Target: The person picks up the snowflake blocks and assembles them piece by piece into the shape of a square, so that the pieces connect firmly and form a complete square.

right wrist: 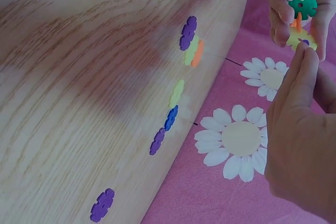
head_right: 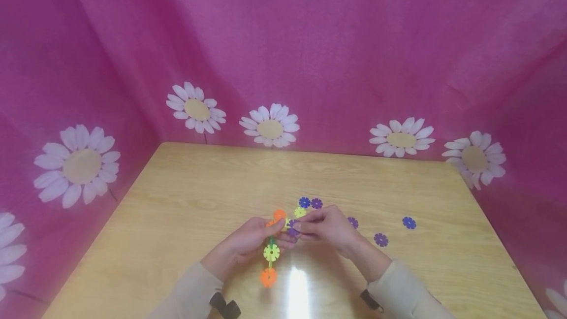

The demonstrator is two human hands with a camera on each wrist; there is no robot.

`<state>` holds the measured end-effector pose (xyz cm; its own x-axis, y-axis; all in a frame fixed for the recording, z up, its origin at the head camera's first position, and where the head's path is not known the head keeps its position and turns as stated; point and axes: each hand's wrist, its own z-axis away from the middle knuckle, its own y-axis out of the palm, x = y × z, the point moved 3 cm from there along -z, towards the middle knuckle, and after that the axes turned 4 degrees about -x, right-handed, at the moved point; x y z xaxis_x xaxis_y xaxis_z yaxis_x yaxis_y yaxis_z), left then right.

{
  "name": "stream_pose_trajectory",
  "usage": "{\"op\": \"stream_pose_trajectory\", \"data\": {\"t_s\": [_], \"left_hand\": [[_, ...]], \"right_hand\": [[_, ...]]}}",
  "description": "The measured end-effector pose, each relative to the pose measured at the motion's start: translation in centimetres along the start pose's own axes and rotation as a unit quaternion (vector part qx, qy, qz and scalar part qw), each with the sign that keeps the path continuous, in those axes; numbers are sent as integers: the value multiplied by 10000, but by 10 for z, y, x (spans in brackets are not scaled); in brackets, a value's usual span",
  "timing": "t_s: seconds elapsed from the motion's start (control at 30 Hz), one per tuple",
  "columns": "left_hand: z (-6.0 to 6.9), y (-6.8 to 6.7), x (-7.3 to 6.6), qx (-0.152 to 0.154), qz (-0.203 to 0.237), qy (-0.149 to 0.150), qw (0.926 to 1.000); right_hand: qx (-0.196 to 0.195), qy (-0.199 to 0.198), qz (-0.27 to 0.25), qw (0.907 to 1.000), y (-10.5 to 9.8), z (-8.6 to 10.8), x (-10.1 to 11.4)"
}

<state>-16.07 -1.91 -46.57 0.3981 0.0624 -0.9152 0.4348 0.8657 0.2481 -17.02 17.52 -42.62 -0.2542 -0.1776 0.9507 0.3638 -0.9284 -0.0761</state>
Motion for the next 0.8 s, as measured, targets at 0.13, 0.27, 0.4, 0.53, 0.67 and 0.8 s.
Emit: {"op": "stream_pose_trajectory", "data": {"t_s": [0.13,0.27,0.4,0.53,0.67,0.8], "left_hand": [[-2,-3,4,-36,127,-150,9998],[-4,-3,3,-167,178,-84,9997],[-5,0,1,-308,229,-84,9992],[-5,2,0,-424,281,-118,9986],[-6,3,0,-582,203,-38,9981],[-6,4,-1,-592,106,25,9982]], "right_hand": [[12,9,25,10000,0,1,0],[0,8,77,10000,1,1,0],[-9,-31,140,9999,2,1,0],[-74,-19,190,9998,4,2,0],[-231,1,246,9994,5,3,1],[-301,-86,287,9991,7,4,4]]}}
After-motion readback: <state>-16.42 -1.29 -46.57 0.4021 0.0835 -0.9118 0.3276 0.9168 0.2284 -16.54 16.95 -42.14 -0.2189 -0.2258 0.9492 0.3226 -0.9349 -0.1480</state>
